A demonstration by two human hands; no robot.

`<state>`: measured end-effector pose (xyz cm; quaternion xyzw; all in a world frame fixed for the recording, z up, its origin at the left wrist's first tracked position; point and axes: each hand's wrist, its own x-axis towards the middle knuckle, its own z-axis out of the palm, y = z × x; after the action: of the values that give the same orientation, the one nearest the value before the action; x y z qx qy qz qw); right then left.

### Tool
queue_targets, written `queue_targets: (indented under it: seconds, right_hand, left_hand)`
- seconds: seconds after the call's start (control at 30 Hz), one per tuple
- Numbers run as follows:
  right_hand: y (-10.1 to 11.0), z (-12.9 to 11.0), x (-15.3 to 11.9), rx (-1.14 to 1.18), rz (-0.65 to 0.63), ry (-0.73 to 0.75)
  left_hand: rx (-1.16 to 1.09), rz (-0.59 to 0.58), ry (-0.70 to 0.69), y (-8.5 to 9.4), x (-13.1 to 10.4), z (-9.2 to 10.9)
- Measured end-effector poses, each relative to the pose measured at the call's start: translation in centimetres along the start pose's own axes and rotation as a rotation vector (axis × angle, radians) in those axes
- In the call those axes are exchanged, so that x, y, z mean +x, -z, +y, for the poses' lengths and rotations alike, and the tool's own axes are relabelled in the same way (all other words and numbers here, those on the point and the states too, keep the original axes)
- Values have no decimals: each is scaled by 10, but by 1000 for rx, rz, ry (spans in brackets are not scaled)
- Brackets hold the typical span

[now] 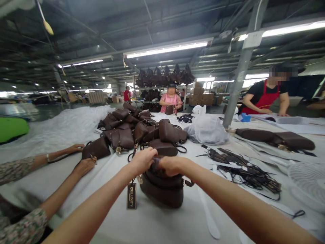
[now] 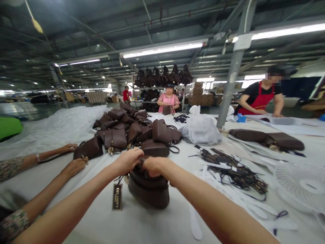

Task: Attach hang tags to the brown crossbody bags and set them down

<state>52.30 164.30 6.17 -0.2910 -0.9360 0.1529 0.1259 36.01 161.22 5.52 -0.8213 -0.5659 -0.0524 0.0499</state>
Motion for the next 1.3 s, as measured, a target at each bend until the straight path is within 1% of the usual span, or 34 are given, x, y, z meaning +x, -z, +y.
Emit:
queue_targets:
  seconds: [0.03,0.07,0.1,0.17,0.2,0.23,0.3,0.37,0.4,0.43,0.5,0.57,0.63,0.7,0.77,0.83,0.9,0.97,1.07,1.13,1.2,1.3]
  right_hand:
    - [13,5,-8,-12,-31,11]
    - [26,11,-17,-25,-27,12]
    - [36,16,-26,-46,9,0]
    - [47,26,-48,-98,81,-54]
    - [47,31,-58,-105,91,-86]
    - [44,35,-67,-92,73,-113]
    - [32,41,-81,-33,-20,-149]
    - [20,42,-88,-25,-88,-185]
    - [16,41,-89,-49,-94,-198]
    - [14,38,-88,-76,-75,-204]
    - [16,32,-84,-123,31,-184]
    - [20,24,-76,-173,158,-148]
    - [23,15,-66,-249,225,-138]
    - [21,7,-55,-267,235,-145]
    - [17,2,-43,-174,258,-158]
    - [13,1,-31,-47,291,-177]
    - [10,4,-23,29,285,-186]
    - [9,9,-22,106,239,-169]
    - [5,14,-36,244,210,-121]
    - [-5,16,-54,300,221,-107]
    - [-23,17,-70,329,227,-141]
    - [-59,26,-83,313,379,-249]
  left_hand:
    - [-37,18,-17,2,-4,-3]
    - [-78,34,-43,4,-9,-5]
    - [-118,46,-76,5,-15,-5]
    - [-196,64,-144,4,-25,-2]
    - [-228,71,-169,2,-29,1]
    - [-260,77,-188,0,-33,5]
    - [-307,83,-211,-6,-36,12]
    - [-313,98,-215,-11,-36,18]
    - [-307,118,-208,-13,-35,20]
    - [-301,148,-197,-16,-33,21]
    - [-317,220,-172,-21,-31,22]
    - [-385,279,-152,-27,-28,23]
    - [-486,319,-138,-32,-25,23]
    - [-579,338,-124,-36,-23,23]
    - [-620,341,-113,-38,-20,24]
    - [-599,323,-96,-38,-17,25]
    - [-548,316,-46,-39,-15,27]
    - [-513,339,11,-42,-13,28]
    - [-491,416,61,-48,-15,28]
    - [-475,470,101,-50,-18,28]
    - [-446,516,142,-52,-20,29]
    - [-401,569,194,-55,-19,31]
